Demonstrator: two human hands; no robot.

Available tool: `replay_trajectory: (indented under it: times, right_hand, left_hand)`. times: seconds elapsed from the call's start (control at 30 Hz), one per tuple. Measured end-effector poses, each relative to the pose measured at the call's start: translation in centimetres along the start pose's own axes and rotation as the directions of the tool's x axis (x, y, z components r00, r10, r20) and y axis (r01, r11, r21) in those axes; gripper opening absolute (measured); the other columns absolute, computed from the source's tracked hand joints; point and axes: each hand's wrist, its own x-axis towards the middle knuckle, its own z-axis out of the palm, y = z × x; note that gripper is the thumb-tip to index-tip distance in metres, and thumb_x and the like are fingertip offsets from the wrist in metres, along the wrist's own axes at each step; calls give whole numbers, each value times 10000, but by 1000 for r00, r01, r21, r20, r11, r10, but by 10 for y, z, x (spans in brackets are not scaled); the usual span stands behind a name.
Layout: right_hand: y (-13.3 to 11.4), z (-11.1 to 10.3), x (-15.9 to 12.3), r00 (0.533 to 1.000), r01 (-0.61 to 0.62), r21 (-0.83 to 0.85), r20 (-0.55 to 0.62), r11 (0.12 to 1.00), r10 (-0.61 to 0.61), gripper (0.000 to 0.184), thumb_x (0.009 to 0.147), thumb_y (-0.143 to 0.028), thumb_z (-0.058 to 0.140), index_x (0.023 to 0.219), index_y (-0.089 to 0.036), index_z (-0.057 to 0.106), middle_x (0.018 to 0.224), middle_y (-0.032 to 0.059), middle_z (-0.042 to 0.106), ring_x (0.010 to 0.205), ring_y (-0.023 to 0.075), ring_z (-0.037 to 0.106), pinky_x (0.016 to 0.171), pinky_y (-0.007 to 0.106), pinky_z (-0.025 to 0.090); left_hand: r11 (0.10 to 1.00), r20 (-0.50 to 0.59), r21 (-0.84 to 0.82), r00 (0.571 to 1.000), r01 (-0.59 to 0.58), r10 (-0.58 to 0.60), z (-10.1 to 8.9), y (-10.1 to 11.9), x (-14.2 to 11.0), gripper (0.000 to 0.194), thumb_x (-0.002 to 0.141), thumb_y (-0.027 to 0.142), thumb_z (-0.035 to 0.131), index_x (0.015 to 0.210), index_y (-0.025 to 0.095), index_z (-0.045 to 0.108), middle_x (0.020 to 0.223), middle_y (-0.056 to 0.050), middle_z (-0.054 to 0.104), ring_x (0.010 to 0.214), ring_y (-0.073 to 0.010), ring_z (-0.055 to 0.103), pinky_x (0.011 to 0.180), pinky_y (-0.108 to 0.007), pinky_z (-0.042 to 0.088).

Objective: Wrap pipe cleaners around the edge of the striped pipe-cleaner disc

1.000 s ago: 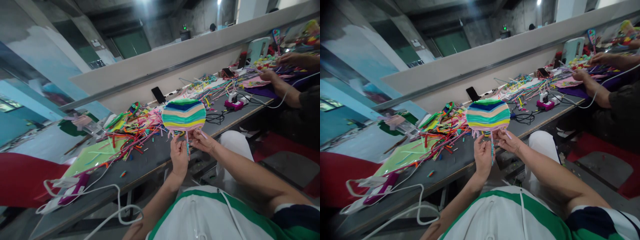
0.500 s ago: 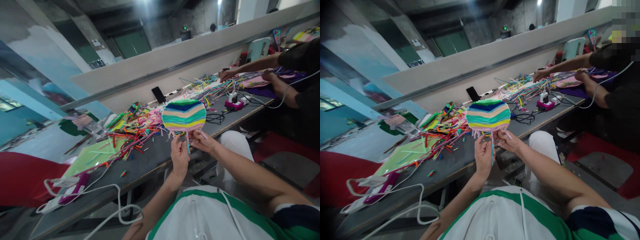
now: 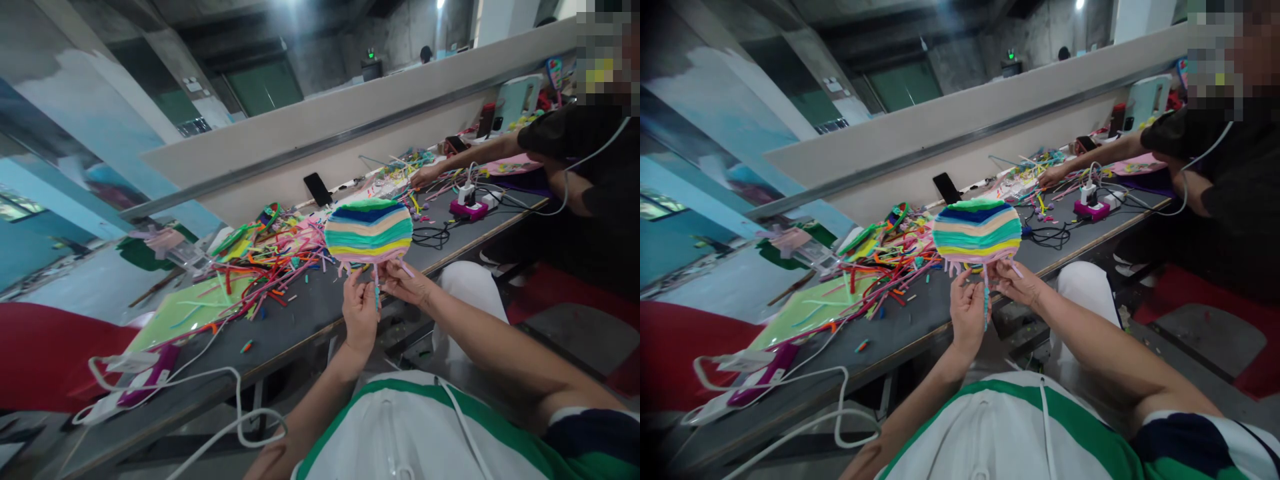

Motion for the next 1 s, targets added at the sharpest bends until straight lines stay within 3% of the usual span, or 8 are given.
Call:
replay_trajectory:
  times: [0.5, 0.73, 1.0]
  right_hand:
    - [3, -4, 1, 999, 11, 5, 31, 1000, -11, 222, 730, -354, 727, 847, -192, 630, 800, 8, 642, 799, 139, 596, 741, 290, 495]
    - [-1, 8, -2, 1000, -10, -114, 9, 993, 11, 336, 700, -430, 736, 950, -223, 647, 901, 41, 680, 933, 184, 616, 797, 323, 497]
    - [-4, 15, -5, 1000, -7, -107, 28, 994, 10, 374, 668, -448, 757, 935, -210, 644, 900, 53, 695, 881, 189, 633, 754, 316, 498]
  left_hand:
    - [1000, 5, 10, 1000, -14, 14, -2, -5, 1, 344, 879, 341, 523, 1191, 233, 431, 621, 60, 493, 389, -46, 416, 361, -157, 340]
    - [995, -19, -74, 998, 66, -68, 1, -1, -2, 341, 880, 392, 509, 1169, 251, 396, 623, 69, 480, 405, -54, 423, 335, -140, 323]
    - [966, 43, -221, 990, 137, -131, -1, -1, -4, 265, 857, 417, 541, 1003, 208, 468, 612, 71, 465, 399, -33, 394, 332, -127, 302]
